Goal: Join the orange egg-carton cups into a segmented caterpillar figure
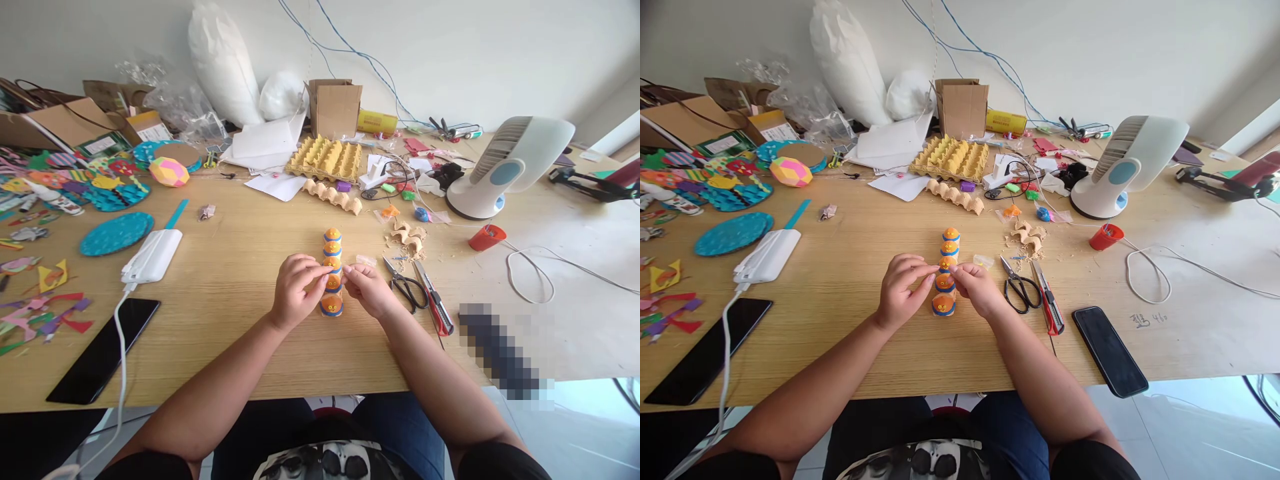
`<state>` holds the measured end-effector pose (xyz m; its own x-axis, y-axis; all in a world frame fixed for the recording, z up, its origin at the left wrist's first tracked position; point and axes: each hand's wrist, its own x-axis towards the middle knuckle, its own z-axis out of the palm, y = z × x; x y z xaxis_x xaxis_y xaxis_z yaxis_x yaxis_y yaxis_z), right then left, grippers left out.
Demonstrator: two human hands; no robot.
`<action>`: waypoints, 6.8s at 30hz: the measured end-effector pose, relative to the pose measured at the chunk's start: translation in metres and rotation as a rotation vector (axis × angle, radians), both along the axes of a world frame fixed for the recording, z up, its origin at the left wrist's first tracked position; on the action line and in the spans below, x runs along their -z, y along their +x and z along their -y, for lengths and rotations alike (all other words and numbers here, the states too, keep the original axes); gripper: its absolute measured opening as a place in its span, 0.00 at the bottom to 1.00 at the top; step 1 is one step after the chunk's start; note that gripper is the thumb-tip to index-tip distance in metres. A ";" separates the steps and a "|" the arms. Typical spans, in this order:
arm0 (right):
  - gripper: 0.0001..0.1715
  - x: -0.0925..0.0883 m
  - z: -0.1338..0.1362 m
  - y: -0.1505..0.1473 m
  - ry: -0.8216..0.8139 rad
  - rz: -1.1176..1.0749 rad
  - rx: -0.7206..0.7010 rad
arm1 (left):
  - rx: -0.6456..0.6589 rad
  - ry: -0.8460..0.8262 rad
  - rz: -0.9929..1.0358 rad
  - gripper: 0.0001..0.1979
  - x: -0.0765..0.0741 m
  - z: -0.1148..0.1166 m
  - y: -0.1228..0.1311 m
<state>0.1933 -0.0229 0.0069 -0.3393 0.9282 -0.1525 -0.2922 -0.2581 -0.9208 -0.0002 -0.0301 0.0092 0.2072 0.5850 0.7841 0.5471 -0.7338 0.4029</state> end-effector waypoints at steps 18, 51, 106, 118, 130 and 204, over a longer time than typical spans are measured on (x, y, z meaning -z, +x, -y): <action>0.28 -0.002 0.000 -0.002 0.019 0.068 -0.006 | 0.015 -0.001 -0.012 0.09 0.000 0.000 -0.001; 0.31 -0.011 0.005 -0.006 0.106 0.169 -0.011 | 0.044 -0.054 -0.028 0.03 0.004 -0.003 -0.001; 0.22 -0.005 0.003 -0.004 0.057 0.082 -0.016 | 0.046 -0.013 -0.001 0.06 0.003 -0.002 -0.002; 0.21 -0.005 0.002 -0.003 0.060 0.076 -0.020 | 0.037 -0.037 0.008 0.06 0.003 -0.001 0.000; 0.22 -0.007 0.001 -0.003 0.065 0.053 -0.049 | 0.053 -0.026 0.020 0.06 0.004 -0.002 -0.001; 0.19 -0.011 0.009 -0.005 -0.024 -0.226 -0.117 | -0.082 -0.068 -0.121 0.03 0.005 -0.006 -0.002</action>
<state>0.1883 -0.0322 0.0183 -0.4720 0.8777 -0.0827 -0.4566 -0.3236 -0.8287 -0.0025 -0.0245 0.0040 0.2471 0.6546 0.7145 0.6517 -0.6579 0.3773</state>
